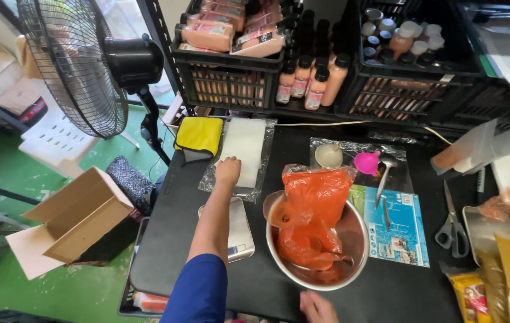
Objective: Portioning red powder from a large bowl into small plastic bags using a spoon and a digital scale for precise measurement.
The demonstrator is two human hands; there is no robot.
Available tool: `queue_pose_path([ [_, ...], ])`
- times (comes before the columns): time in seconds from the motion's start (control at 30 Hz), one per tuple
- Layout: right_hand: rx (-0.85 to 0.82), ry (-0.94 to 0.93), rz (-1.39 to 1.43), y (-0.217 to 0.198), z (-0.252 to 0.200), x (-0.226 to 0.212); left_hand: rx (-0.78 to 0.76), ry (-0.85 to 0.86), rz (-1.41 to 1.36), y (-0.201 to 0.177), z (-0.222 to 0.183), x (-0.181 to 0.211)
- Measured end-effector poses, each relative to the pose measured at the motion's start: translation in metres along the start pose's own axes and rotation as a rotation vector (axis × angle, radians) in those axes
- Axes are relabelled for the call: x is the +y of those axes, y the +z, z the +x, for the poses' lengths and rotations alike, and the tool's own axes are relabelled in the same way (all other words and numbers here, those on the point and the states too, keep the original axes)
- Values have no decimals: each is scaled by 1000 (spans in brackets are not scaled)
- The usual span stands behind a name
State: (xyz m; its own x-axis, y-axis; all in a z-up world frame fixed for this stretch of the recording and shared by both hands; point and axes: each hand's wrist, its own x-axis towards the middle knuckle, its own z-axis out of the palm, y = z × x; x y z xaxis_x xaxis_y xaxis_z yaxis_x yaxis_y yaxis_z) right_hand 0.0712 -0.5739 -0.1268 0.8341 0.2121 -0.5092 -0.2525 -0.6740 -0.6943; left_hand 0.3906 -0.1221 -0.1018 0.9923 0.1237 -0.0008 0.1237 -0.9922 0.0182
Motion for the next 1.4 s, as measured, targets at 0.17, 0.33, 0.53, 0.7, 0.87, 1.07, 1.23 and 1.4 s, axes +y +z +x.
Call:
queue_pose_path([
  [0.17,-41,-274,37,-40,6,-165,-45,31,-56,-20,-1,-9],
  [0.33,-82,-371,16,-29,48,-252,-143,14,-89,-16,7,-11],
  [0.53,-205,-500,150,12,95,-324,-205,51,-283,-23,24,-29],
  [0.7,-1,-404,618,49,162,-339,-173,-61,-492,-2,40,-44],
  [0.87,193,-151,680,36,199,-361,-114,-42,-1022,-58,-31,-26],
  [1.07,260,-196,422,31,202,-382,-69,-232,-1524,-121,-96,-3],
  [1.23,27,-251,712,1,158,-419,85,-333,-1650,-168,-120,6],
  [1.4,142,-242,403,2,199,-394,649,23,-726,-171,-141,41],
])
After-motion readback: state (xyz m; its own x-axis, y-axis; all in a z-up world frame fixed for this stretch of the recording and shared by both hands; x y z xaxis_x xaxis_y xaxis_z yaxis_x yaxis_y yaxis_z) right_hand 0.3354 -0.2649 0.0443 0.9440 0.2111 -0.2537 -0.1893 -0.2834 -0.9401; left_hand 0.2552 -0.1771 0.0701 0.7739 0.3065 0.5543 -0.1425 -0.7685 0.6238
